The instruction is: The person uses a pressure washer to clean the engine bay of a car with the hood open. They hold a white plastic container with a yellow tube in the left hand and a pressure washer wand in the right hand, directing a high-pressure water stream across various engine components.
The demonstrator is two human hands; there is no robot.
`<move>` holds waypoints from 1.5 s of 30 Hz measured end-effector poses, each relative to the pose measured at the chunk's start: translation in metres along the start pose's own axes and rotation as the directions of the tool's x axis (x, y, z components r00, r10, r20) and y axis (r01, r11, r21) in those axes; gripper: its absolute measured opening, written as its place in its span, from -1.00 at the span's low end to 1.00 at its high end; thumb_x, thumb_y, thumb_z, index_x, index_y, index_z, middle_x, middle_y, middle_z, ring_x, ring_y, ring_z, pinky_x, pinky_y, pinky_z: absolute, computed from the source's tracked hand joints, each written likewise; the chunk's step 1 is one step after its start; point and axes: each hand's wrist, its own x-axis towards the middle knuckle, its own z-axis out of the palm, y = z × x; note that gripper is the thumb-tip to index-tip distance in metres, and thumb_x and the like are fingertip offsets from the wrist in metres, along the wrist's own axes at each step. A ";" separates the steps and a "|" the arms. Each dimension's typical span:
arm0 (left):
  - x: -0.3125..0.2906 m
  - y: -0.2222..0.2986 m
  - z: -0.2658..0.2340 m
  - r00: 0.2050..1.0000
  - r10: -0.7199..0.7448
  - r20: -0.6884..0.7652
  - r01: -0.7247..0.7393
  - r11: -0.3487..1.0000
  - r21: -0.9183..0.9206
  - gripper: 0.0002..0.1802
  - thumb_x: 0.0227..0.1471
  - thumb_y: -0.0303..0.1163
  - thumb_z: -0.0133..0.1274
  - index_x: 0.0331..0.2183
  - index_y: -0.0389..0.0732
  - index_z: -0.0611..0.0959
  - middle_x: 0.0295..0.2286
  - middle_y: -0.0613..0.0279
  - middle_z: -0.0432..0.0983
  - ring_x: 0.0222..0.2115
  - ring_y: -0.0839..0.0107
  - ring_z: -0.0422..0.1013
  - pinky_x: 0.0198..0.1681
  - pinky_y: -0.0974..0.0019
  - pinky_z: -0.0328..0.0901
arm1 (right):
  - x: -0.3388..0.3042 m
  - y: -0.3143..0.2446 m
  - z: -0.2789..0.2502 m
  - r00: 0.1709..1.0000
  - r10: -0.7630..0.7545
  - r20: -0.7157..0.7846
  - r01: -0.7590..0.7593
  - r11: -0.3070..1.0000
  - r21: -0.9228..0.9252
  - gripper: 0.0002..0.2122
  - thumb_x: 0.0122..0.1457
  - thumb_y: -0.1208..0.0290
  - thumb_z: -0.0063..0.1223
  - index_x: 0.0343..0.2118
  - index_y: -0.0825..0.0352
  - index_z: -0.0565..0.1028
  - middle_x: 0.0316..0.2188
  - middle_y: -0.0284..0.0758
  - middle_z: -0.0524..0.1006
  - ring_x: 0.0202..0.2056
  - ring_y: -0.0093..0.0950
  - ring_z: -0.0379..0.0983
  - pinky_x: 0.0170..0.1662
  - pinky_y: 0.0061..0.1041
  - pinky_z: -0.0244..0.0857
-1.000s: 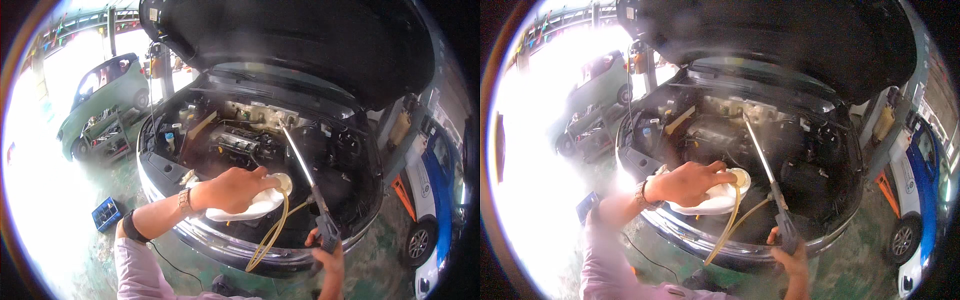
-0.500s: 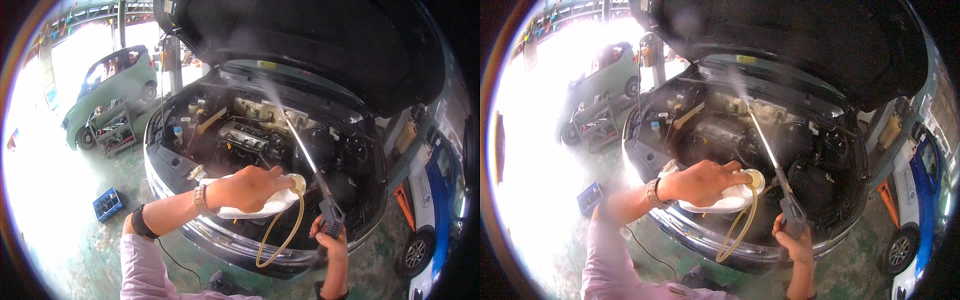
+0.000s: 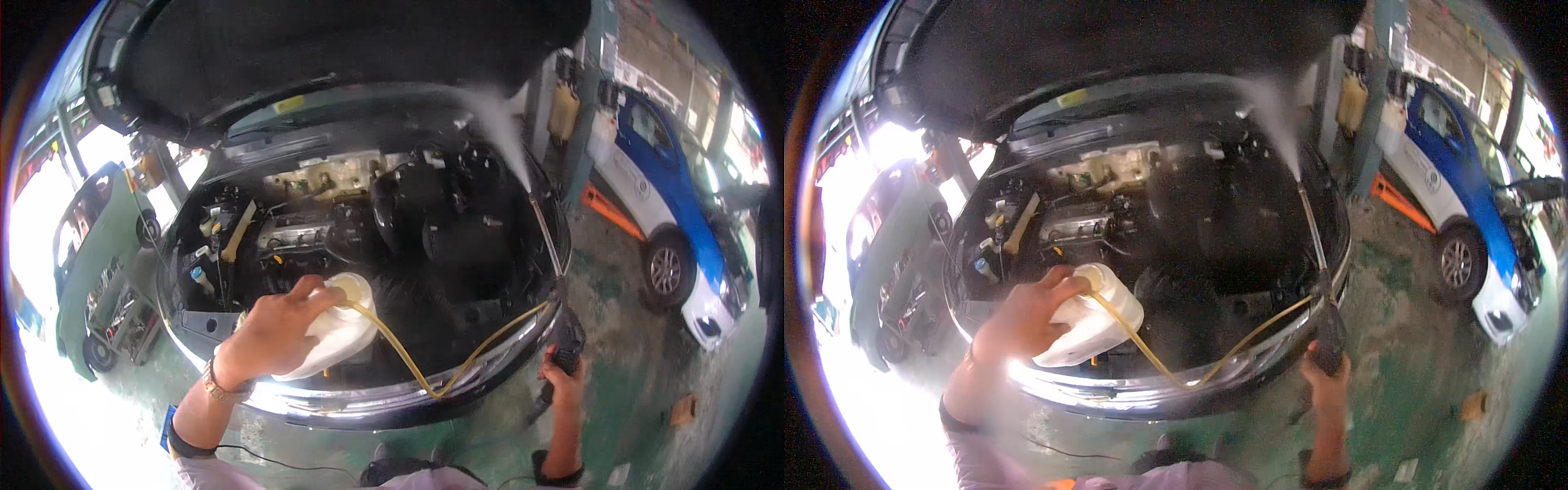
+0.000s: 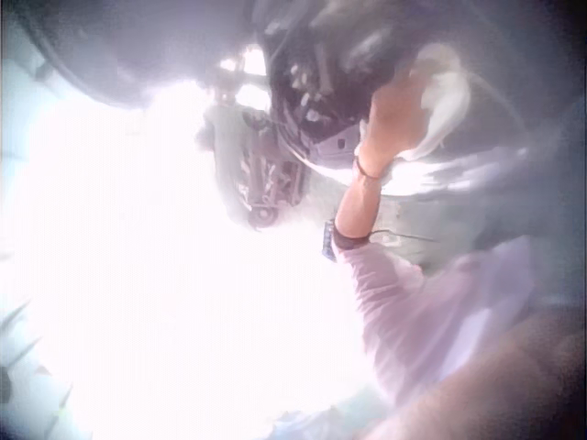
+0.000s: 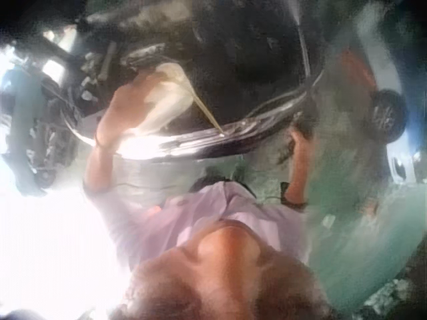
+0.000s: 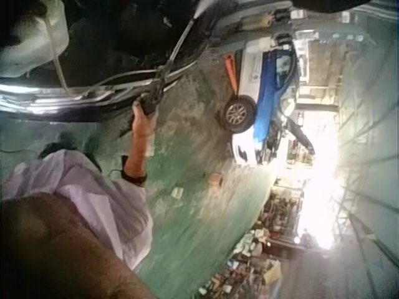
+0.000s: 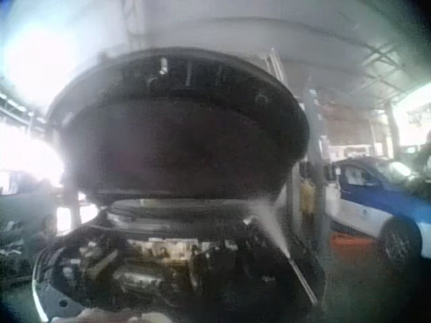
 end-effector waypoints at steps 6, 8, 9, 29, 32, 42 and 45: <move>0.004 -0.001 0.004 0.997 0.040 -0.069 -0.043 0.998 -0.040 -0.36 -0.20 -0.59 0.11 0.02 -0.09 0.47 0.00 -0.03 0.41 -0.21 -0.16 0.50 -0.13 -0.01 0.41 | -0.040 -0.001 -0.073 0.989 0.148 -0.006 -0.147 0.981 -0.125 -0.71 0.07 0.51 0.25 -0.14 0.36 0.49 -0.28 -0.35 0.53 -0.28 -0.46 0.47 -0.12 -0.44 0.33; 0.005 -0.001 0.004 0.997 0.039 -0.064 -0.042 0.998 -0.039 -0.37 -0.24 -0.60 0.11 0.00 -0.12 0.49 -0.01 -0.03 0.42 -0.19 -0.18 0.48 -0.11 -0.02 0.39 | -0.058 -0.001 -0.082 0.982 0.178 -0.060 -0.187 0.955 -0.230 -0.68 0.05 0.42 0.28 -0.15 0.37 0.48 -0.29 -0.38 0.52 -0.29 -0.49 0.45 -0.15 -0.45 0.33; 0.005 -0.001 0.005 0.997 0.035 -0.063 -0.037 0.999 -0.033 -0.37 -0.24 -0.59 0.11 0.00 -0.13 0.49 -0.02 -0.03 0.42 -0.19 -0.18 0.48 -0.11 -0.02 0.38 | -0.066 -0.003 -0.084 0.976 0.190 -0.104 -0.214 0.923 -0.319 -0.69 0.04 0.41 0.28 -0.16 0.38 0.49 -0.29 -0.38 0.52 -0.30 -0.50 0.44 -0.17 -0.45 0.33; 0.005 -0.001 0.004 0.994 0.063 -0.089 -0.066 0.997 -0.040 -0.37 -0.26 -0.63 0.11 -0.02 -0.14 0.48 -0.03 -0.03 0.42 -0.20 -0.20 0.47 -0.09 -0.02 0.36 | -0.064 -0.072 -0.066 0.842 0.494 0.215 -0.317 0.778 -0.543 -0.66 -0.08 0.43 0.37 -0.22 0.38 0.52 -0.38 -0.37 0.55 -0.32 -0.51 0.47 -0.24 -0.46 0.39; 0.004 -0.002 0.003 0.997 0.047 -0.056 -0.049 0.998 -0.036 -0.36 -0.26 -0.62 0.11 -0.01 -0.14 0.48 -0.02 -0.05 0.41 -0.19 -0.21 0.46 -0.10 -0.02 0.36 | -0.058 -0.081 -0.055 0.817 0.530 0.229 -0.309 0.736 -0.602 -0.71 -0.07 0.40 0.35 -0.27 0.37 0.55 -0.40 -0.43 0.54 -0.37 -0.58 0.42 -0.27 -0.48 0.36; 0.005 0.000 0.004 0.997 0.046 -0.069 -0.048 0.998 -0.029 -0.34 -0.24 -0.65 0.12 0.01 -0.14 0.47 0.02 -0.05 0.40 -0.15 -0.20 0.46 -0.06 -0.02 0.37 | -0.047 -0.067 -0.036 0.770 0.512 0.380 -0.110 0.693 -0.712 -0.70 0.03 0.28 0.29 -0.27 0.40 0.56 -0.48 -0.31 0.58 -0.41 -0.58 0.44 -0.29 -0.45 0.38; 0.004 0.000 0.003 0.997 0.038 -0.064 -0.040 0.999 -0.029 -0.35 -0.24 -0.65 0.12 0.01 -0.14 0.48 0.02 -0.05 0.40 -0.14 -0.21 0.45 -0.06 -0.02 0.37 | -0.053 -0.072 -0.034 0.750 0.558 0.355 -0.054 0.587 -0.808 -0.73 0.05 0.34 0.27 -0.25 0.42 0.55 -0.50 -0.28 0.58 -0.41 -0.57 0.46 -0.28 -0.45 0.39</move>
